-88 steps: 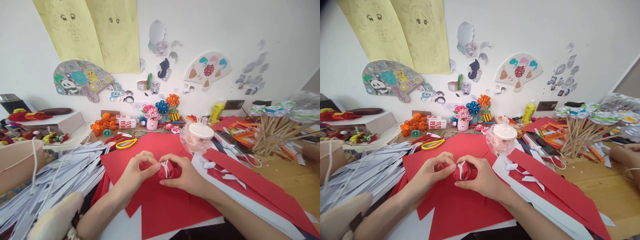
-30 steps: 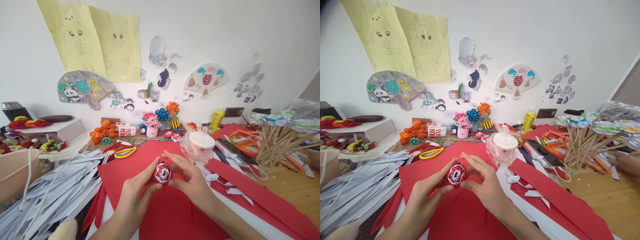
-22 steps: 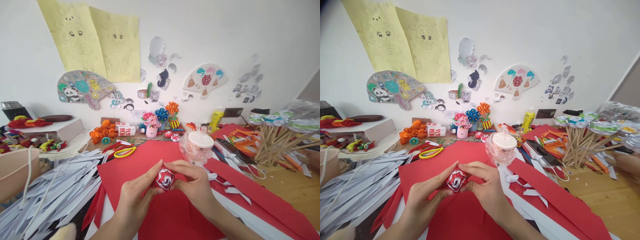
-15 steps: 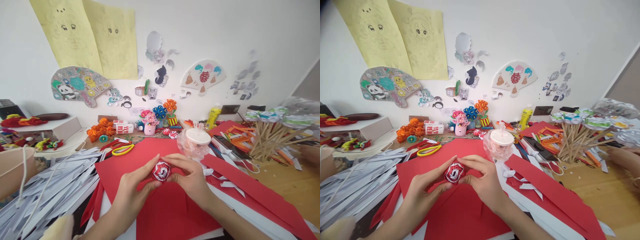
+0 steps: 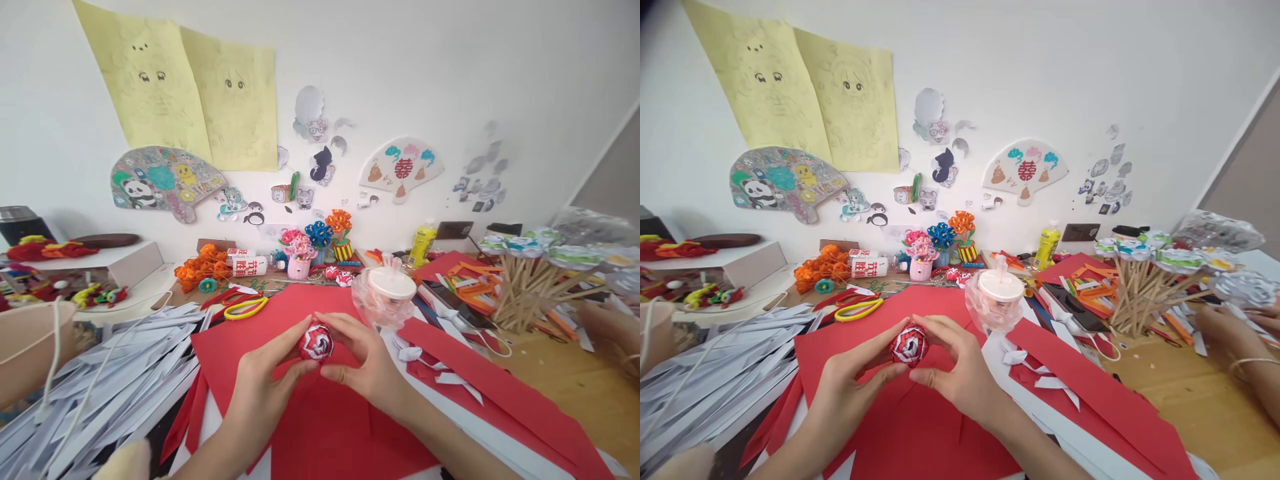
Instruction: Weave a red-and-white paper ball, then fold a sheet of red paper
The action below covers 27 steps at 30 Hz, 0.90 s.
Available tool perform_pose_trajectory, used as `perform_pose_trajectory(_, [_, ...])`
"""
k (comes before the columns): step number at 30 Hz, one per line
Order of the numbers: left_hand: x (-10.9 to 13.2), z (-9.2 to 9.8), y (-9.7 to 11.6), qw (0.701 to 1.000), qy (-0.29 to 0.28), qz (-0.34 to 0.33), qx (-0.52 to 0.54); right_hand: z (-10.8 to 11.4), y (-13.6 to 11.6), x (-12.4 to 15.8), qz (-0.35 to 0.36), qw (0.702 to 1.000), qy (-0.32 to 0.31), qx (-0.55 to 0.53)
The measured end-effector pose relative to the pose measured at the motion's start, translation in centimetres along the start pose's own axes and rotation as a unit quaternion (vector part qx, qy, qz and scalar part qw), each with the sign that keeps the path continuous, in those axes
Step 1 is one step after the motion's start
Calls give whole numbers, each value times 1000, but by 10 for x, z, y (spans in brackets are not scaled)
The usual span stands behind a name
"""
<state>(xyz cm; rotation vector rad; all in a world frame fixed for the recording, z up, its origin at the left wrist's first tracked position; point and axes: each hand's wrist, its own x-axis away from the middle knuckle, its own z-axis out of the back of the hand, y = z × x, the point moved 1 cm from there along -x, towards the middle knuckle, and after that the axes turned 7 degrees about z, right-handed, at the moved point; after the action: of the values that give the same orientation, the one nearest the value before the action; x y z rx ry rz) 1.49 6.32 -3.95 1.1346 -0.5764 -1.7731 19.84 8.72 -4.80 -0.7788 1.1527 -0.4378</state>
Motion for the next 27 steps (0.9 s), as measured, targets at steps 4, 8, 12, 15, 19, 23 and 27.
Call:
perform_pose_trajectory(4, [-6,3,3,998,-39,45,19,1,1,-3,-16,999,7,44])
perform_pose_trajectory(8, [-10,4,1,996,-64,59,19,3,0,-4,-17,997,10,72])
perform_pose_trajectory(12, [-19,7,-5,985,-133,91,55,4,-2,-6,-16,995,25,99])
perform_pose_trajectory(15, [-36,12,-9,973,-190,107,80,7,-1,-8,-18,994,64,84])
perform_pose_trajectory(19, [-75,10,-17,968,-202,111,-94,10,2,-9,-37,991,123,41])
perform_pose_trajectory(23, [-124,-12,-32,957,-162,130,-201,14,3,-11,-79,986,150,1])
perform_pose_trajectory(27, [-167,-47,-55,942,-121,150,-275,19,0,-14,-137,974,141,-114])
